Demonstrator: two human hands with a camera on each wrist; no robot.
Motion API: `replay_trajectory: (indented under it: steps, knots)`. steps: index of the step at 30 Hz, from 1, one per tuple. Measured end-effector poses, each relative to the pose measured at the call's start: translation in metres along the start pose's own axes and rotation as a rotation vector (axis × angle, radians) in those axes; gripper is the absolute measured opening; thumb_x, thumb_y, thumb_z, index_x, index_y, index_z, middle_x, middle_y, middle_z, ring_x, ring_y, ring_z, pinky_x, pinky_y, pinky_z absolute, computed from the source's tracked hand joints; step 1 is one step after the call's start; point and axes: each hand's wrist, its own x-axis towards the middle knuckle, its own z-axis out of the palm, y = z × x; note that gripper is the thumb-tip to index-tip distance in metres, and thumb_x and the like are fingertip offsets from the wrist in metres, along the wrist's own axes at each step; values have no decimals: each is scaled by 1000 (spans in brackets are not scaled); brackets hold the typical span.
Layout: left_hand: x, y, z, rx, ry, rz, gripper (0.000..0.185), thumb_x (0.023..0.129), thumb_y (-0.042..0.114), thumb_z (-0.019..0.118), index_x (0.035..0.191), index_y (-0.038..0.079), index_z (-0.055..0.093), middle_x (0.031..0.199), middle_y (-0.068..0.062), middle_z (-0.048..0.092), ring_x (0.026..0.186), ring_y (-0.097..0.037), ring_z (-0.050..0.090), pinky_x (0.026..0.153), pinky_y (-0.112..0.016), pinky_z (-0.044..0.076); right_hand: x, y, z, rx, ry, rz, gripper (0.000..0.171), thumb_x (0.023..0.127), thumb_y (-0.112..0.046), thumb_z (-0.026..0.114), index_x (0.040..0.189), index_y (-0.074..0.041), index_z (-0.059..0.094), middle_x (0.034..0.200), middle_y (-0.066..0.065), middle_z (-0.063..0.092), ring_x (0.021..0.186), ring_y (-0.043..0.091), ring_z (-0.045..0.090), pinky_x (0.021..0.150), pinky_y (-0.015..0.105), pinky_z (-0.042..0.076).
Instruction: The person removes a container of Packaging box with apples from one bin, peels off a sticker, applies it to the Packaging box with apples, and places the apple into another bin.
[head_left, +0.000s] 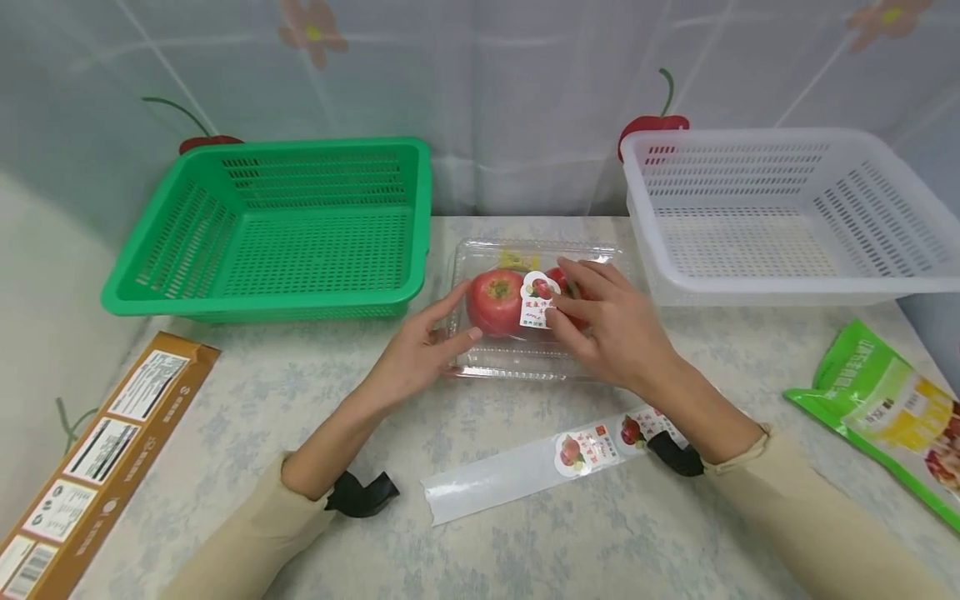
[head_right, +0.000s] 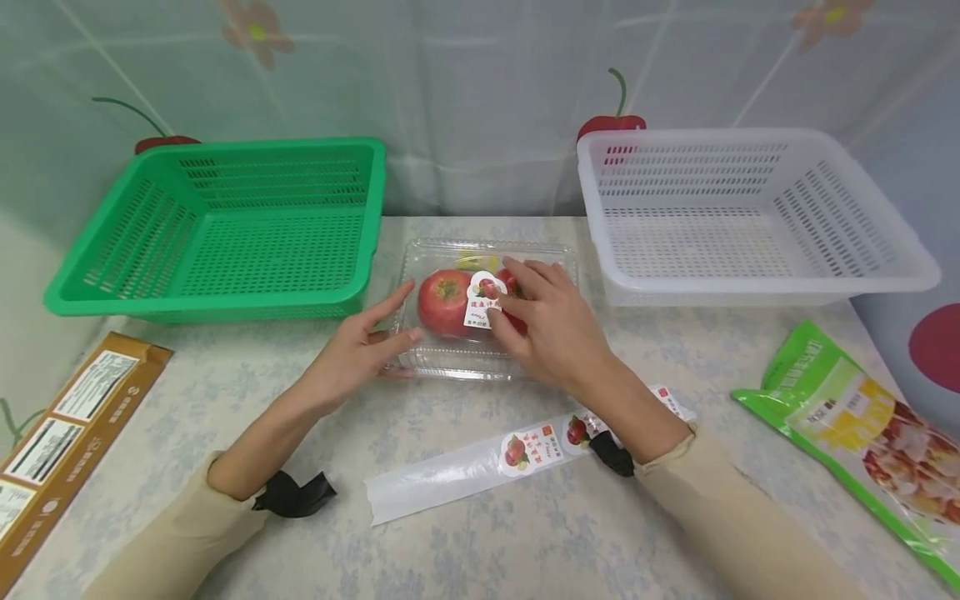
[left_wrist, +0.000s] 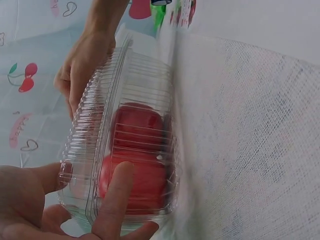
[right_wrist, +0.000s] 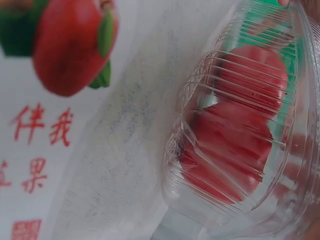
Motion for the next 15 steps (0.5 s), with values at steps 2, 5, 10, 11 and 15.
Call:
replay_trajectory:
  steps: [2,5,10,11,15]
  knots:
    - [1,0,0,-3,1,-4,67,98,18,64,156,19,30,161,-3,23,120,-33,56,71,-44,58,0,0,0,25,51,-21,36,91,-23,52,75,-3,78,116,18,66,109,35,58,88,48,50]
    - [1,-1,1,-11,5,-10,68,97,17,64,156,18,31,161,-2,24,112,-33,61,70,-45,57,0,-1,-1,55,91,-20,34,89,-19,53,68,-5,74,110,15,68,97,32,61,85,51,50]
    - [1,1,1,-44,11,-25,69,97,16,65,156,18,30,161,-1,23,114,-29,61,72,-47,58,-4,0,-1,109,105,59,29,89,-20,56,73,-5,76,110,14,70,97,30,66,101,64,38]
    - [1,1,1,-47,12,-26,69,97,16,65,156,18,31,161,-1,24,113,-29,62,72,-47,58,-5,0,-2,120,107,78,27,89,-20,58,78,-3,77,111,14,70,100,31,66,102,63,37]
    - [0,0,2,-54,21,-25,68,97,14,65,156,20,31,160,-1,24,99,-31,65,72,-49,57,-7,-1,-6,166,130,142,27,89,-18,62,107,-1,74,123,15,66,113,31,61,100,57,42]
